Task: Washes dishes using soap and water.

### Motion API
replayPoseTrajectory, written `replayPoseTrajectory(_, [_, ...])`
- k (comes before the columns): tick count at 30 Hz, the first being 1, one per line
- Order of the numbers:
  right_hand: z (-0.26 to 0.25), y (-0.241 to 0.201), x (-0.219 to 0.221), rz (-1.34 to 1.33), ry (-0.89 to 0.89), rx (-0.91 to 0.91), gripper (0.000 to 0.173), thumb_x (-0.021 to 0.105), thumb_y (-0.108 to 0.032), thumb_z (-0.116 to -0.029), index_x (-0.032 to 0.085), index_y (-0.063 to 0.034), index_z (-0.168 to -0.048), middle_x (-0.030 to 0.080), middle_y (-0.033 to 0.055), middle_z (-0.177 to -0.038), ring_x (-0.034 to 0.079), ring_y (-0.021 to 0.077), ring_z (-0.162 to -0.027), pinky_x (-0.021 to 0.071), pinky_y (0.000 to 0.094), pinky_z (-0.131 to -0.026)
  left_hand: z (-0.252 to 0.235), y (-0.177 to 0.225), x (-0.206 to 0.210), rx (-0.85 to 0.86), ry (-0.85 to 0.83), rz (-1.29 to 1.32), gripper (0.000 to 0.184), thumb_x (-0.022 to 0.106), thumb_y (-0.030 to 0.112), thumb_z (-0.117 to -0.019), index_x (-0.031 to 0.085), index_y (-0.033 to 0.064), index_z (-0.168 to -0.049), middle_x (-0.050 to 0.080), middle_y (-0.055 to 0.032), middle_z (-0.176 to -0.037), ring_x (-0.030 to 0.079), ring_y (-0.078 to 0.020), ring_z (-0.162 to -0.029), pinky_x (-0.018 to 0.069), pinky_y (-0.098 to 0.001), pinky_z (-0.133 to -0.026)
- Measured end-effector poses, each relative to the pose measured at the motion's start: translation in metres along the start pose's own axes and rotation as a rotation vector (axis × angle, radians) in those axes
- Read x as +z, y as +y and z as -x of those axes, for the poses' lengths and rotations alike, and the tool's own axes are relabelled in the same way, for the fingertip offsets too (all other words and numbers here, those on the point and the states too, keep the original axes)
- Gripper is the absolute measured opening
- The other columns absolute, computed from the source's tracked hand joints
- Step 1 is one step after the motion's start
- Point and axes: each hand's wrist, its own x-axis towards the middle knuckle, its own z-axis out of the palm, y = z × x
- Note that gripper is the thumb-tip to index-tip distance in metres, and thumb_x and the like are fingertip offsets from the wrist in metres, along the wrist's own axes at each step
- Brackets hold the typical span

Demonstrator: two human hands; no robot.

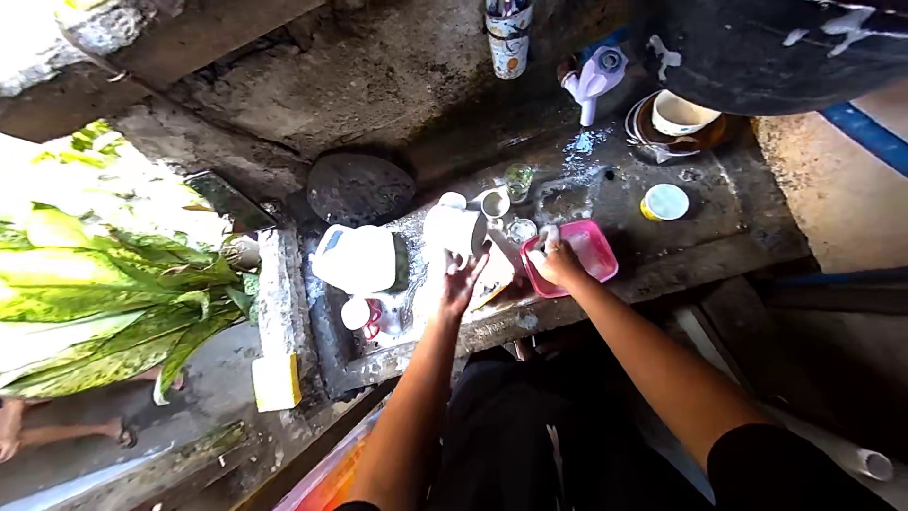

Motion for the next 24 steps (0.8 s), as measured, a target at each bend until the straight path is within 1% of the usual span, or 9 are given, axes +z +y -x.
replayPoseTrajectory(2, [-0.007, 0.034, -0.005, 0.126, -0.051, 0.087, 0.078, 0.075, -0.029, -0.0878, 0.039, 0.0004, -0.150, 0.055, 0.0293, -0.141, 0.052, 0.0469, -0.132, 0.0446, 0.0669, -0.105, 0.005, 0.018, -0.016, 0.008, -0.056, -0.111, 0.026, 0.041, 0.020, -0.1111, 0.057, 0.0004, -0.110, 0.069, -0.0214, -0.103, 0.071, -0.0405, -0.100, 0.0591, -0.0574, -0.092])
replayPoseTrajectory(4, [-0.011, 0.056, -0.001, 0.351, -0.086, 0.113, 0.073, 0.074, -0.020, -0.0878, 0.044, 0.0088, -0.148, 0.038, 0.0322, -0.157, 0.034, 0.0494, -0.147, 0.0328, 0.0678, -0.115, 0.015, 0.030, -0.027, 0.043, -0.075, -0.321, 0.027, 0.046, 0.010, -0.1080, 0.049, -0.0052, -0.129, 0.065, -0.0267, -0.116, 0.069, -0.0410, -0.104, 0.0590, -0.0553, -0.094])
replayPoseTrajectory(10, [-0.025, 0.058, 0.030, 0.513, -0.366, 0.247, 0.069, 0.076, -0.014, -0.0869, 0.047, 0.0137, -0.143, 0.043, 0.0375, -0.150, 0.042, 0.0543, -0.139, 0.0382, 0.0711, -0.109, 0.044, 0.047, -0.038, 0.258, -0.154, -1.004, 0.022, 0.062, 0.003, -0.0980, 0.062, -0.0113, -0.114, 0.073, -0.0214, -0.103, 0.074, -0.0328, -0.095, 0.0624, -0.0487, -0.091])
replayPoseTrajectory(12, [-0.020, 0.042, 0.028, 0.598, -0.362, 0.264, 0.077, 0.083, -0.023, -0.0813, 0.050, 0.0140, -0.140, 0.040, 0.0381, -0.151, 0.037, 0.0555, -0.142, 0.0341, 0.0732, -0.110, 0.052, 0.049, -0.035, 0.360, -0.168, -1.113, 0.025, 0.068, 0.006, -0.0942, 0.065, -0.0091, -0.114, 0.074, -0.0184, -0.106, 0.074, -0.0291, -0.099, 0.0618, -0.0469, -0.094])
replayPoseTrajectory(15, [-0.012, 0.028, 0.013, 0.623, -0.385, 0.280, 0.062, 0.073, -0.031, -0.0898, 0.059, 0.0132, -0.131, 0.048, 0.0378, -0.144, 0.042, 0.0544, -0.139, 0.0347, 0.0750, -0.108, 0.058, 0.049, -0.028, 0.541, -0.186, -1.272, 0.031, 0.079, 0.018, -0.0902, 0.072, -0.0013, -0.113, 0.071, -0.0141, -0.120, 0.069, -0.0212, -0.112, 0.0579, -0.0407, -0.101])
replayPoseTrajectory(17, [-0.010, 0.031, 0.006, 0.352, -0.465, 0.272, 0.054, 0.065, -0.036, -0.0982, 0.063, 0.0096, -0.126, 0.061, 0.0296, -0.133, 0.058, 0.0416, -0.128, 0.0464, 0.0624, -0.105, 0.063, 0.048, -0.025, 0.596, -0.186, -1.313, 0.022, 0.081, 0.018, -0.0867, 0.077, 0.0026, -0.102, 0.072, -0.0128, -0.117, 0.069, -0.0180, -0.110, 0.0572, -0.0375, -0.100])
replayPoseTrajectory(19, [-0.011, 0.045, 0.002, -0.395, -0.432, 0.350, 0.042, 0.060, -0.029, -0.1033, 0.059, 0.0022, -0.131, 0.068, 0.0179, -0.116, 0.068, 0.0253, -0.103, 0.0573, 0.0424, -0.088, 0.061, 0.048, -0.024, 0.586, -0.237, -1.263, 0.019, 0.083, 0.014, -0.0854, 0.077, 0.0025, -0.099, 0.073, -0.0124, -0.112, 0.071, -0.0202, -0.104, 0.0595, -0.0401, -0.097])
replayPoseTrajectory(22, [0.005, 0.027, -0.024, -1.410, -0.389, 0.348, 0.040, 0.047, -0.033, -0.1023, 0.052, -0.0080, -0.134, 0.067, 0.0167, -0.116, 0.069, 0.0303, -0.102, 0.0606, 0.0493, -0.086, 0.058, 0.046, -0.024, 0.496, -0.241, -1.260, 0.015, 0.081, 0.017, -0.0874, 0.077, 0.0046, -0.094, 0.077, -0.0080, -0.095, 0.074, -0.0196, -0.090, 0.0612, -0.0407, -0.089])
replayPoseTrajectory(24, [0.018, -0.002, -0.037, -1.534, -0.373, 0.075, 0.047, 0.055, -0.021, -0.0867, 0.056, -0.0101, -0.132, 0.068, 0.0152, -0.116, 0.070, 0.0289, -0.099, 0.0613, 0.0468, -0.084, 0.056, 0.042, -0.026, 0.426, -0.270, -1.253, 0.013, 0.077, 0.015, -0.0916, 0.076, 0.0027, -0.097, 0.077, -0.0092, -0.094, 0.075, -0.0210, -0.089, 0.0628, -0.0410, -0.088])
